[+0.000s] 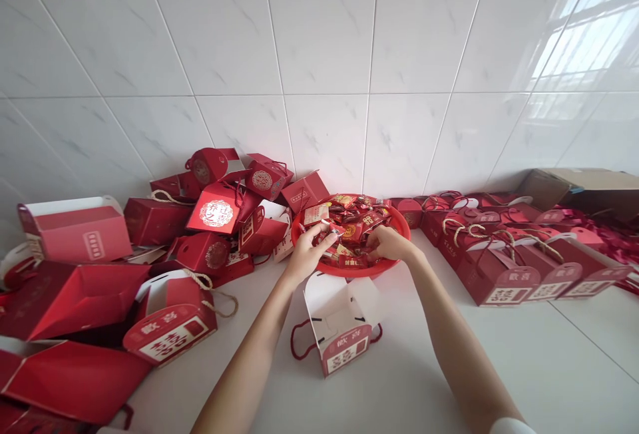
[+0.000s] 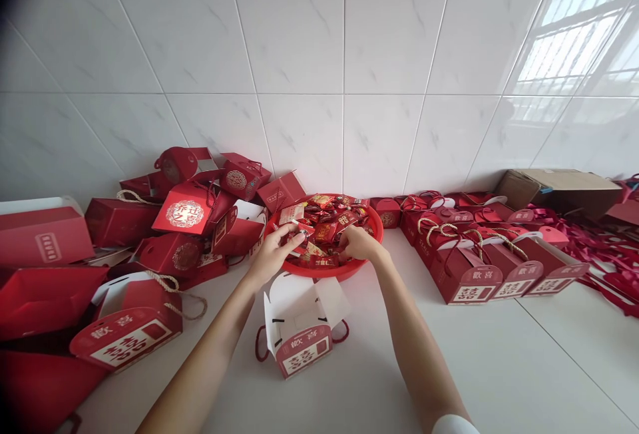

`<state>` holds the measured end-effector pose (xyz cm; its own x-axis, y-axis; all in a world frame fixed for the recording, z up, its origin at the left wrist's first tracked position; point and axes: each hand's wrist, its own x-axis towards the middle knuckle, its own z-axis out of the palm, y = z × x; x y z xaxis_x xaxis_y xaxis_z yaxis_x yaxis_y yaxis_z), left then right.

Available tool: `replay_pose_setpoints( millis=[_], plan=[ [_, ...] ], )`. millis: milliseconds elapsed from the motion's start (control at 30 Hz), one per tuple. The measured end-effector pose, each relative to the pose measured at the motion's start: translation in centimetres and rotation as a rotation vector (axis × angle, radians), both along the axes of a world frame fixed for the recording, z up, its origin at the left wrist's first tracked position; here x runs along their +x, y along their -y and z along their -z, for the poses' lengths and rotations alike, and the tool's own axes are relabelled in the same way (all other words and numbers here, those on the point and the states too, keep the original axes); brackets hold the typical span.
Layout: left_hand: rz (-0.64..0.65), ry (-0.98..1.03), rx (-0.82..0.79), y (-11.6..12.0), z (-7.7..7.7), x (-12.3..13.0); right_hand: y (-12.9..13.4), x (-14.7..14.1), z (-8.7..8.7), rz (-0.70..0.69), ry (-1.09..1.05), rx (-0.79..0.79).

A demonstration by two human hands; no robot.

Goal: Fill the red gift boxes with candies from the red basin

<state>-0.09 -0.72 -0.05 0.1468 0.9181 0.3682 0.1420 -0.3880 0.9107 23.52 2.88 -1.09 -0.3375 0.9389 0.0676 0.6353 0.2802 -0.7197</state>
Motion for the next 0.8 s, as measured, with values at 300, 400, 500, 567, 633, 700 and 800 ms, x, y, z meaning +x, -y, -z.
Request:
replay_pose_setpoints(
  millis=[300, 400, 500, 567, 633, 700, 800],
  plan=[
    [-0.045, -0.023, -0.008, -0.1, 0.1, -0.2, 1.8, 1.2, -2.7, -0.063, -0.471, -0.029],
    [-0.069, -0.003, 0.028, -0.3, 0.5, -0.3, 2.5, 0.5, -3.4, -0.126, -0.499, -0.057],
    [-0.025, 0.023, 0.058, -0.5, 0.9, -0.3, 2.8, -0.8, -3.5, -0.204, -0.472, -0.055],
    [-0.010, 0.017, 0.070, -0.6, 1.0, -0.3, 2.7, -1.9, -3.3, -0.235, -0.470, -0.058],
    [-0.007, -0.013, 0.078, -0.6, 1.0, -0.4, 2.6, -3.0, -2.8, -0.222, -0.515, -0.078],
    [-0.004, -0.042, 0.077, -0.5, 0.8, -0.4, 2.5, -3.9, -2.2, -0.168, -0.589, -0.086],
    [-0.018, -0.036, 0.057, -0.3, 0.4, -0.4, 2.6, -4.8, -1.7, -0.099, -0.705, -0.087]
  ],
)
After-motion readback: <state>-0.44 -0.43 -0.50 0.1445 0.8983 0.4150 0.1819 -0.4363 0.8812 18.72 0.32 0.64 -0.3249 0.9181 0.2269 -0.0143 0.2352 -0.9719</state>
